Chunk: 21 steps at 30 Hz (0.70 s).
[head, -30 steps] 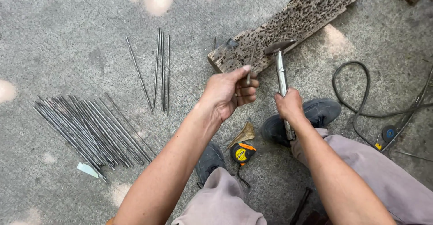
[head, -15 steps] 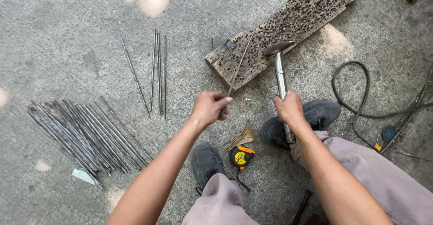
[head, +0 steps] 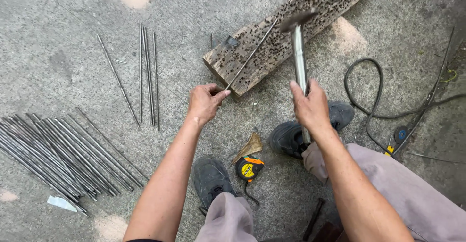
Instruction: Straightening metal rods by hammering them against a wooden block on the floor
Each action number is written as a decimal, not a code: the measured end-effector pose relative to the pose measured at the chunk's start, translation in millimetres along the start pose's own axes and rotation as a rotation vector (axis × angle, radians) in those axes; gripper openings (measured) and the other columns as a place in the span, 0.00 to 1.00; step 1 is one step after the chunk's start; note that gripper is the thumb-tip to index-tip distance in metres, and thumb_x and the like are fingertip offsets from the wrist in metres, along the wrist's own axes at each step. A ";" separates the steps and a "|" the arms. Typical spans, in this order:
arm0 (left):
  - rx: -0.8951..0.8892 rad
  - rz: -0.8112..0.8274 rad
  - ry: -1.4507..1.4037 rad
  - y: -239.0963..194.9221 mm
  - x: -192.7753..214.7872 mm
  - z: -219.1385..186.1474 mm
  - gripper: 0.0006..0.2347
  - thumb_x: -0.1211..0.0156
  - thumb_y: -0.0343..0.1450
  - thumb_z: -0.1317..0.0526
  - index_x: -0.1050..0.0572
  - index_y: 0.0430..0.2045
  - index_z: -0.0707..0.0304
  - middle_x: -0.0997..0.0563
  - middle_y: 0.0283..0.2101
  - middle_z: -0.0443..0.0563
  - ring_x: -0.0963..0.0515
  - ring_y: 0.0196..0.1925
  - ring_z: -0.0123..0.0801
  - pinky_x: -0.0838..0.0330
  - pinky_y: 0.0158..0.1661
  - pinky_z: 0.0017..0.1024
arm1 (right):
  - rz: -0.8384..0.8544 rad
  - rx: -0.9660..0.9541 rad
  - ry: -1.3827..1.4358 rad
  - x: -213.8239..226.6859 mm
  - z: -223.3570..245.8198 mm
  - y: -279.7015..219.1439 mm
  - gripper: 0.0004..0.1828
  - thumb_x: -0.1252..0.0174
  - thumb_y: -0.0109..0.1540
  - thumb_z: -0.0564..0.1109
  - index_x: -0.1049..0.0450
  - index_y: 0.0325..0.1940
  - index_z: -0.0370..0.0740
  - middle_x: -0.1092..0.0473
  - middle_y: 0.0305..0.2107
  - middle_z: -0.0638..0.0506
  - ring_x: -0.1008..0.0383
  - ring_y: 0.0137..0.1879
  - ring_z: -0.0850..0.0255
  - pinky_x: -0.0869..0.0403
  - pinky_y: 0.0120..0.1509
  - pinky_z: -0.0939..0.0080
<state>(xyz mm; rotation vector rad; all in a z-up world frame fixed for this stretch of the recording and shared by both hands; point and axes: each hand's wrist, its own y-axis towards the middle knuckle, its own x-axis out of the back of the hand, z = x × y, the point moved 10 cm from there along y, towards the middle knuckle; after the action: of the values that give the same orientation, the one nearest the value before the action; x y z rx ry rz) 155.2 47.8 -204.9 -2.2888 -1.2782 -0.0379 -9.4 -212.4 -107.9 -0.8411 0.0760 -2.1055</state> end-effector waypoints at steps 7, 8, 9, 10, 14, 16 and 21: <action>-0.036 0.025 0.044 10.9 -2.8 8.0 0.07 0.27 0.65 0.59 0.14 0.32 0.58 0.18 0.21 0.55 0.19 0.25 0.32 0.25 0.28 0.33 | -0.131 0.166 -0.104 1.5 6.3 25.5 0.17 0.47 0.76 0.53 0.30 0.42 0.38 0.33 0.19 0.46 0.33 0.22 0.59 0.31 0.27 0.63; -0.027 0.015 0.056 10.8 -1.0 8.0 0.07 0.27 0.65 0.58 0.14 0.31 0.57 0.17 0.21 0.54 0.19 0.25 0.32 0.25 0.28 0.33 | -0.110 0.139 -0.135 -6.6 -4.3 27.7 0.16 0.48 0.76 0.51 0.30 0.42 0.36 0.33 0.19 0.46 0.33 0.22 0.59 0.31 0.25 0.63; -0.018 0.005 0.067 10.4 1.0 7.8 0.06 0.27 0.66 0.57 0.14 0.30 0.56 0.17 0.21 0.54 0.18 0.26 0.32 0.26 0.28 0.32 | -0.090 0.112 -0.166 -14.5 -14.7 29.5 0.16 0.49 0.76 0.50 0.31 0.42 0.35 0.33 0.19 0.45 0.33 0.21 0.58 0.31 0.24 0.62; -0.026 0.000 0.065 12.4 1.1 6.2 0.06 0.27 0.66 0.57 0.14 0.30 0.56 0.17 0.21 0.54 0.18 0.26 0.32 0.26 0.28 0.32 | -0.093 0.121 -0.166 -12.6 -12.7 31.3 0.16 0.49 0.76 0.50 0.31 0.42 0.35 0.33 0.19 0.45 0.33 0.21 0.58 0.31 0.24 0.62; 0.009 0.029 0.070 11.8 -7.5 16.1 0.06 0.28 0.66 0.56 0.14 0.30 0.55 0.17 0.22 0.53 0.18 0.28 0.35 0.26 0.31 0.34 | -0.100 0.101 -0.210 -3.6 0.3 18.3 0.19 0.48 0.76 0.52 0.30 0.39 0.34 0.33 0.17 0.46 0.34 0.20 0.58 0.33 0.24 0.59; 0.034 0.037 0.046 14.4 -12.0 19.8 0.07 0.29 0.66 0.55 0.14 0.30 0.55 0.19 0.20 0.51 0.20 0.27 0.32 0.26 0.32 0.33 | -0.150 0.133 -0.189 -0.3 3.5 14.2 0.19 0.49 0.77 0.50 0.31 0.39 0.33 0.34 0.18 0.44 0.33 0.22 0.57 0.32 0.26 0.59; 0.021 0.037 0.069 22.5 -8.6 17.4 0.08 0.29 0.66 0.53 0.15 0.25 0.56 0.20 0.18 0.50 0.20 0.26 0.35 0.27 0.33 0.31 | -0.032 0.016 -0.424 -16.7 -29.2 27.9 0.27 0.45 0.70 0.62 0.29 0.41 0.31 0.26 0.28 0.30 0.20 0.40 0.34 0.24 0.39 0.39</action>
<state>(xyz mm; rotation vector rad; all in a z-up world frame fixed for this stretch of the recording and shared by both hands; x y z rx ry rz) 164.7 39.2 -231.7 -2.2729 -1.1954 -0.0888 -0.4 -224.9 -148.8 -1.2661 -0.1792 -1.9107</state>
